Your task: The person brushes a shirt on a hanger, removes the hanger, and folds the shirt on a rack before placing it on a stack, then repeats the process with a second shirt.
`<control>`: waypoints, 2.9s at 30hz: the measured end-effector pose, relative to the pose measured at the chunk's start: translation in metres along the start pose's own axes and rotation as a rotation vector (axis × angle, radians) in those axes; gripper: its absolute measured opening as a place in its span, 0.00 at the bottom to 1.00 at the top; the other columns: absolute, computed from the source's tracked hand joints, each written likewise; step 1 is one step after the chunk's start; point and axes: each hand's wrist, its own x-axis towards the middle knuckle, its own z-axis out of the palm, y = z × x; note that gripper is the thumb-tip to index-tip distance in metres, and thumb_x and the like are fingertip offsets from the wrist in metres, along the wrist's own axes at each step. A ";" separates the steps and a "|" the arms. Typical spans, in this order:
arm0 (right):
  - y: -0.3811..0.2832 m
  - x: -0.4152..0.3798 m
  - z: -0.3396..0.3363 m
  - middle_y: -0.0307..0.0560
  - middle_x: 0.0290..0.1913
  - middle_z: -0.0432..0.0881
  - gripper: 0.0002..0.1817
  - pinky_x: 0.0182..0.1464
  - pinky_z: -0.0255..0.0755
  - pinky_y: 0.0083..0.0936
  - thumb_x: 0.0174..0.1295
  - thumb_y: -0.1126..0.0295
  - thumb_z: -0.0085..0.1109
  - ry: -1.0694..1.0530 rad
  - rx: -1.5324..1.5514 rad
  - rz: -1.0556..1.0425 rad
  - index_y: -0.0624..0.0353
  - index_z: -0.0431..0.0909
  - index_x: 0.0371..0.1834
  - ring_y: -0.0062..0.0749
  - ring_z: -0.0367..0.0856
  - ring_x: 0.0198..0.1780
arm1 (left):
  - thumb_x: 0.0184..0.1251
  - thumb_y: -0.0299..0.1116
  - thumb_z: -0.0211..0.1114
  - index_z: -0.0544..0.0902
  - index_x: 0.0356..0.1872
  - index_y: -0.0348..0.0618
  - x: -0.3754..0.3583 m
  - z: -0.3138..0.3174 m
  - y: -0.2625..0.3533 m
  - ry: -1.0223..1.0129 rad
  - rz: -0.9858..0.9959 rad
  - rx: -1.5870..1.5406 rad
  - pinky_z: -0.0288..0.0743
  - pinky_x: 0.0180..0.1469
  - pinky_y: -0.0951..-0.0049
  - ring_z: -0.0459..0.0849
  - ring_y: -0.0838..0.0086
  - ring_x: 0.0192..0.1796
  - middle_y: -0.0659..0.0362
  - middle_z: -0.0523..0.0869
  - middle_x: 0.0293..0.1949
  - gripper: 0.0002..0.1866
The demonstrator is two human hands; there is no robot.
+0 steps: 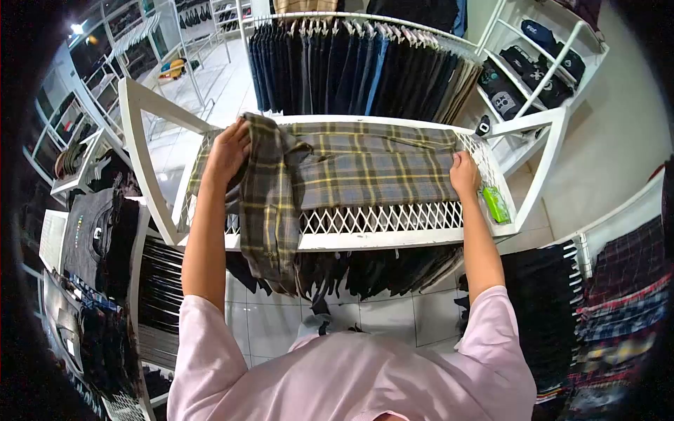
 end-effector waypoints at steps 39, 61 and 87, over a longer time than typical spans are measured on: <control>-0.153 0.085 -0.085 0.52 0.43 0.90 0.36 0.51 0.81 0.31 0.47 0.40 0.83 -0.743 0.069 -0.206 0.63 0.87 0.44 0.37 0.88 0.47 | 0.74 0.42 0.69 0.83 0.45 0.40 -0.154 -0.026 -0.017 0.641 0.361 1.620 0.71 0.55 0.56 0.87 0.49 0.40 0.47 0.90 0.34 0.14; -0.070 -0.007 -0.014 0.67 0.57 0.86 0.39 0.61 0.77 0.48 0.60 0.42 0.72 -0.132 -0.006 0.061 0.66 0.79 0.62 0.62 0.84 0.59 | 0.44 0.16 0.68 0.79 0.46 0.41 -0.034 0.029 -0.037 -0.090 0.640 1.730 0.78 0.48 0.50 0.81 0.47 0.51 0.50 0.81 0.46 0.23; -0.062 -0.015 0.028 0.54 0.79 0.68 0.35 0.78 0.54 0.59 0.75 0.34 0.47 -0.075 -0.117 -0.163 0.41 0.74 0.75 0.55 0.64 0.79 | 0.86 0.53 0.46 0.68 0.80 0.53 -0.029 0.101 -0.089 -0.426 0.563 1.809 0.51 0.81 0.39 0.57 0.46 0.83 0.46 0.63 0.82 0.30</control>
